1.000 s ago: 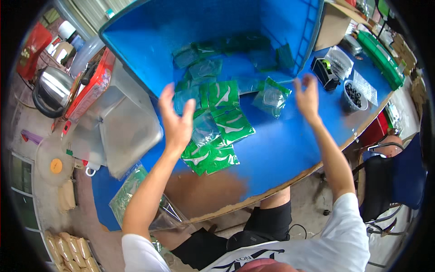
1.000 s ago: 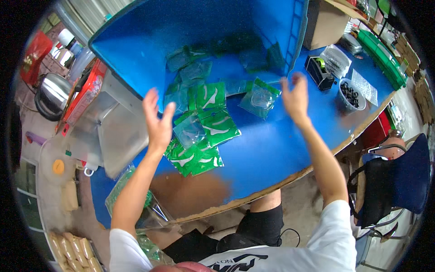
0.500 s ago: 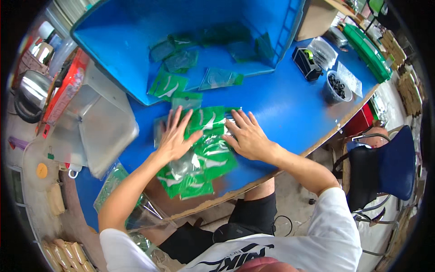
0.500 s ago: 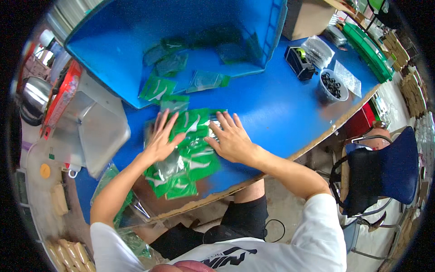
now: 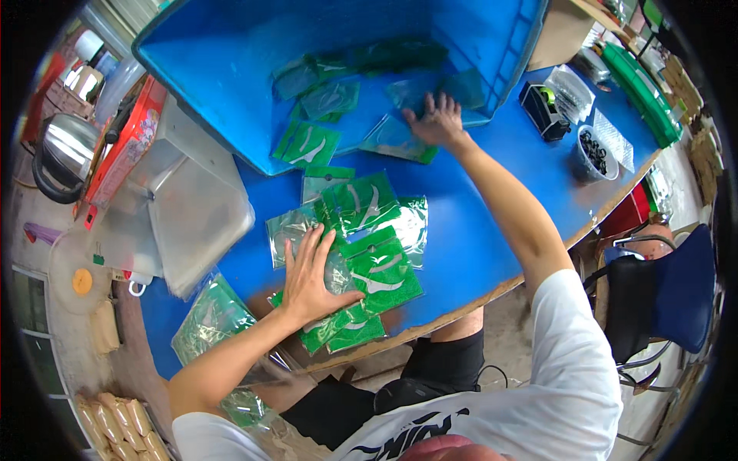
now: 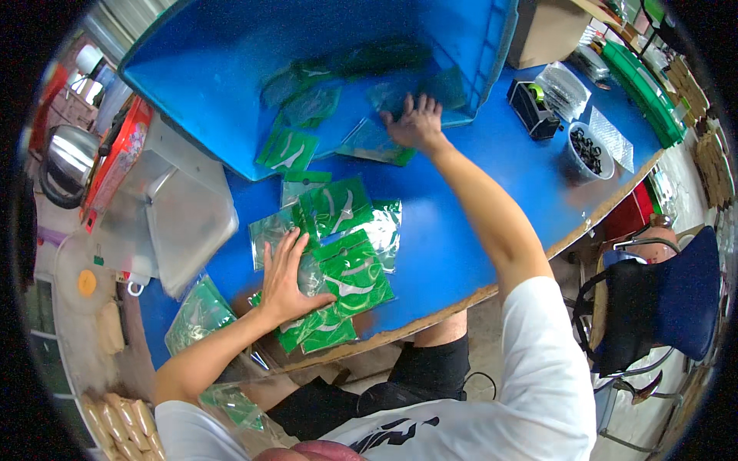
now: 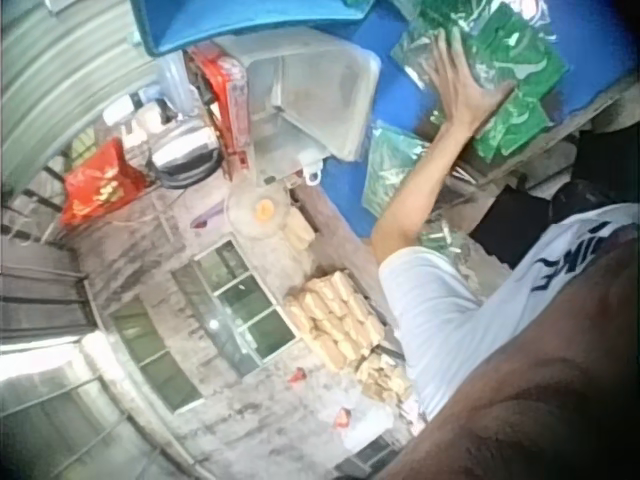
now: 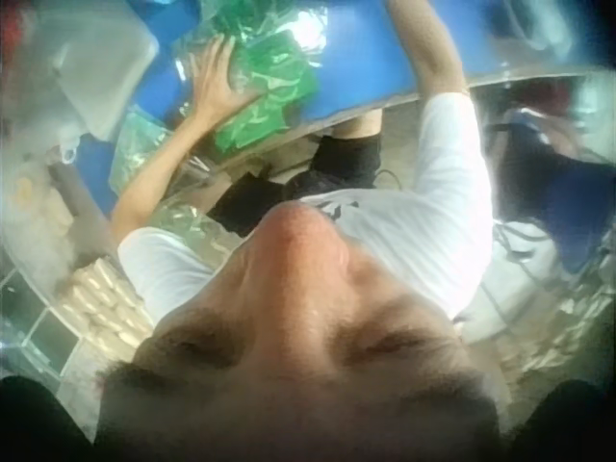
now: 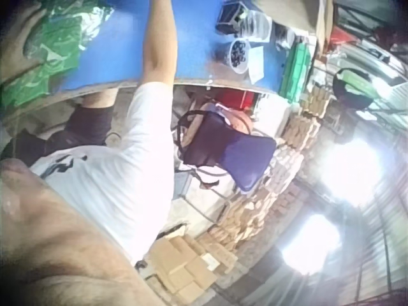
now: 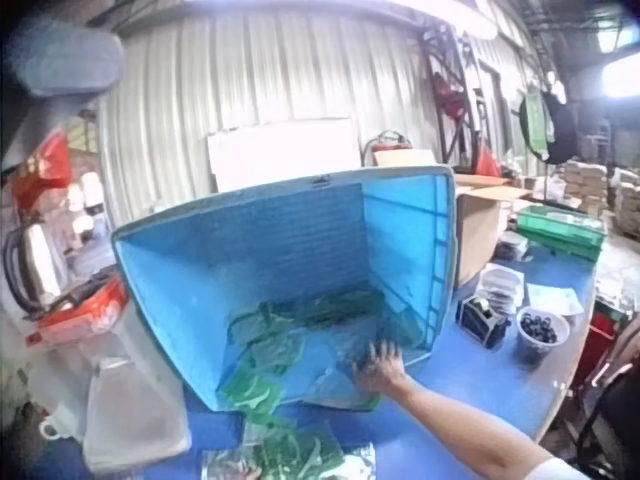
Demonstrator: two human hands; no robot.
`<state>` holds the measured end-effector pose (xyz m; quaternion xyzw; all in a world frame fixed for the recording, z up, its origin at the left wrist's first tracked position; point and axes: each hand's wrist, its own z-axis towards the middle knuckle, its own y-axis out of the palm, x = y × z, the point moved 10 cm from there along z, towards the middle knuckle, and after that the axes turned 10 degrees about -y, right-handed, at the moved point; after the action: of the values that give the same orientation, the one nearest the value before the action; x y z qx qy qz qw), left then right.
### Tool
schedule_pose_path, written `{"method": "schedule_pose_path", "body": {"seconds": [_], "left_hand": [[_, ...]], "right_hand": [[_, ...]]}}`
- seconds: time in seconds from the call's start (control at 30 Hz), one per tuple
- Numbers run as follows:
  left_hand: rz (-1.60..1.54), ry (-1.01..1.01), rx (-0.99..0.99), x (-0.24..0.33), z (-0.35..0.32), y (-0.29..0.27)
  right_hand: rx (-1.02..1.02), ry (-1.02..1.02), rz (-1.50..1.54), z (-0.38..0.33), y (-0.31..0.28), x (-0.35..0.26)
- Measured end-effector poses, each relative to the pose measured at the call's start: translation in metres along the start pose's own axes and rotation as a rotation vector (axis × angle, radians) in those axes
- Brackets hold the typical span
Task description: The person is packing small green plastic bags into a larger clear plastic bag.
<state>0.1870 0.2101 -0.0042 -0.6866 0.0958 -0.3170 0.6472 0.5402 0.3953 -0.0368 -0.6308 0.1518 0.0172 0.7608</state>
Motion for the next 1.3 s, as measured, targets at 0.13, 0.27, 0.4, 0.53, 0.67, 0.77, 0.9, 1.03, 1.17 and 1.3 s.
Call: {"method": "schedule_pose_path", "body": {"seconds": [0.13, 0.27, 0.4, 0.53, 0.67, 0.77, 0.9, 1.03, 1.17, 1.3], "left_hand": [[-0.058, -0.031, 0.024, -0.009, -0.003, -0.005], [-0.031, -0.002, 0.088, -0.008, -0.005, -0.011], [-0.072, 0.029, 0.067, 0.002, 0.003, -0.006], [-0.092, -0.009, 0.048, -0.002, -0.004, -0.007], [-0.086, 0.005, 0.053, 0.003, 0.0, -0.008], [-0.081, 0.008, 0.067, -0.002, 0.002, -0.005], [-0.056, 0.009, 0.086, -0.005, 0.004, -0.008], [-0.034, -0.021, 0.035, -0.01, -0.001, -0.015], [-0.007, -0.075, -0.045, -0.017, -0.005, -0.007], [-0.091, -0.066, -0.073, -0.004, 0.004, 0.01]], "right_hand": [[-0.127, -0.324, 0.117, -0.07, 0.001, -0.093], [-0.182, -0.368, 0.541, -0.096, -0.058, -0.118], [0.441, -0.475, 0.053, -0.041, -0.069, -0.036], [0.391, -0.712, 0.065, -0.061, -0.049, -0.071], [0.2, -0.651, 0.141, -0.062, -0.043, -0.075], [-0.016, -0.527, 0.293, -0.063, -0.033, -0.076], [-0.251, -0.642, 0.459, -0.082, -0.035, -0.093], [0.28, -0.588, 0.346, -0.002, -0.085, -0.078], [0.152, -0.308, 0.551, 0.137, -0.038, -0.021], [0.105, -0.358, 0.302, 0.252, 0.006, 0.061]]}}
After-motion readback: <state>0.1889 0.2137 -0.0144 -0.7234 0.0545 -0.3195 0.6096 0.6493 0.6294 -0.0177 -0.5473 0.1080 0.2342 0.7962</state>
